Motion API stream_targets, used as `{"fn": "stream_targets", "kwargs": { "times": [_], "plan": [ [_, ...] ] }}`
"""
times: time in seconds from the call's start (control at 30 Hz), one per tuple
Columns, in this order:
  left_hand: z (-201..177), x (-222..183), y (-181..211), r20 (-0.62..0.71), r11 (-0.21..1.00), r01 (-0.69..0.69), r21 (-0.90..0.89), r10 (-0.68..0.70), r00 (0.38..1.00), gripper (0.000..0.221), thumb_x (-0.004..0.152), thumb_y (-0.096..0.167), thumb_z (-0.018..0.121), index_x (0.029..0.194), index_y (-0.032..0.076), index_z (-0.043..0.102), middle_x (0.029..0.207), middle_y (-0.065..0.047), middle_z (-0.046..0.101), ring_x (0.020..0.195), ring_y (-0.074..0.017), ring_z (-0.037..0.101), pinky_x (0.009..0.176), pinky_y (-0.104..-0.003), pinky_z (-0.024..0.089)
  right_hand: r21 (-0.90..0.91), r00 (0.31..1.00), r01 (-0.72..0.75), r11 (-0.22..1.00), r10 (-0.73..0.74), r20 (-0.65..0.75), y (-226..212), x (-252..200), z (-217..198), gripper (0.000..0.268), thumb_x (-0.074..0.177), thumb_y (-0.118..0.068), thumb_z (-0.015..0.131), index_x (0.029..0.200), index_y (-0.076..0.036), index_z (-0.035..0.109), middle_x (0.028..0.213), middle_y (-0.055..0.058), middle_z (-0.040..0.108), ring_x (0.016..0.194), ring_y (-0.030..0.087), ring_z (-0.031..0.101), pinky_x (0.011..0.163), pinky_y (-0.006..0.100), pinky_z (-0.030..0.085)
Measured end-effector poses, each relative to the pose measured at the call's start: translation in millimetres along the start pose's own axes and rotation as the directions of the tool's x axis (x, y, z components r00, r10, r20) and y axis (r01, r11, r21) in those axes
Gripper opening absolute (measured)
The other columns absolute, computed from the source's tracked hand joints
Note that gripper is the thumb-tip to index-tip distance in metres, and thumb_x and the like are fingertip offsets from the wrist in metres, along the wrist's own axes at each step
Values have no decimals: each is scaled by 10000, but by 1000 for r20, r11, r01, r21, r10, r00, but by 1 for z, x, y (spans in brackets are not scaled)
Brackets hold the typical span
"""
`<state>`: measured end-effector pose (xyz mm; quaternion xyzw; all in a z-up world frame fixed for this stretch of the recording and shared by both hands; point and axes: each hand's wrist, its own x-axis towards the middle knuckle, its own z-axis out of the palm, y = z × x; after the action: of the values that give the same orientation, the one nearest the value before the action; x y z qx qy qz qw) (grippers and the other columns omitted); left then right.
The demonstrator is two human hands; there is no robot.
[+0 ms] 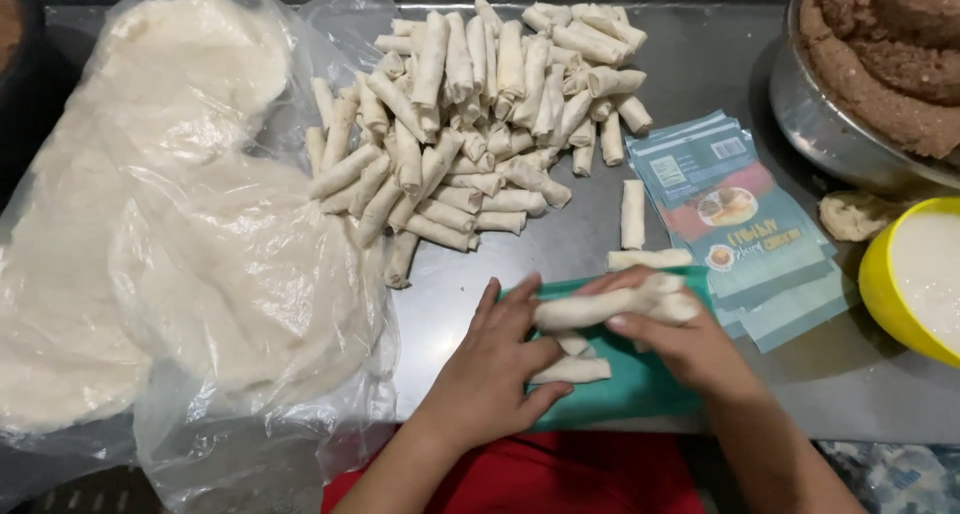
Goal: Packing pre-rolled lumpia into plastic bags using a small board to align and slide them in.
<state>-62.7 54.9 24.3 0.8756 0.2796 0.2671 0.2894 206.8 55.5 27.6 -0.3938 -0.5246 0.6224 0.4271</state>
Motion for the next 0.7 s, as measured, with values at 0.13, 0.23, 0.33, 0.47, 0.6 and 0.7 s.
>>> {"fn": "stream_targets", "kwargs": {
  "times": [0.13,0.23,0.33,0.47,0.6,0.7],
  "plan": [
    [9,-1,-1,-127,990,81,113,-67,990,332,956,342,788,1062,32,733,1331,-217,589,1482,-470,500,1259,-727,277,-9,978,164,986,-163,-131,20,-26,-20,203,937,-56,748,1138,-86,758,1248,121,691,1142,243,646,973,380,503],
    [10,1,-1,-133,989,126,80,-114,985,406,926,274,793,1149,-9,605,1558,-310,469,1582,-523,344,1289,-692,250,-269,981,131,954,-164,-107,16,-45,-23,316,855,-57,838,1162,-115,787,1264,99,725,1180,243,670,1028,397,519],
    [17,6,-8,-103,982,150,116,-139,985,667,969,254,732,1496,29,393,1690,-285,418,1629,-521,291,1309,-635,235,-625,982,159,764,-188,21,2,-53,-17,260,901,-150,803,1158,-114,791,1172,76,800,1122,246,766,1003,392,568],
    [21,16,-23,-78,953,157,259,-141,987,651,1109,323,590,1679,76,397,1628,-228,562,1528,-445,484,1252,-571,349,-722,972,233,652,-163,167,2,-59,-16,203,940,-107,771,1139,-146,773,1113,46,812,1039,237,789,882,377,604],
    [-2,12,-10,33,988,95,121,-100,994,638,1169,463,346,1718,138,343,1765,-174,396,1659,-408,289,1320,-580,183,-775,981,177,607,-170,91,21,-46,-2,498,796,116,677,1219,-136,746,1157,79,683,1101,295,714,890,382,533],
    [-1,13,-9,88,977,67,203,-87,992,982,999,721,519,1718,88,305,1773,-211,343,1657,-425,251,1324,-585,144,-787,993,-3,617,-93,-76,26,-36,8,355,854,-46,701,1189,-123,787,1061,59,653,943,237,693,832,362,543]
  ]
}}
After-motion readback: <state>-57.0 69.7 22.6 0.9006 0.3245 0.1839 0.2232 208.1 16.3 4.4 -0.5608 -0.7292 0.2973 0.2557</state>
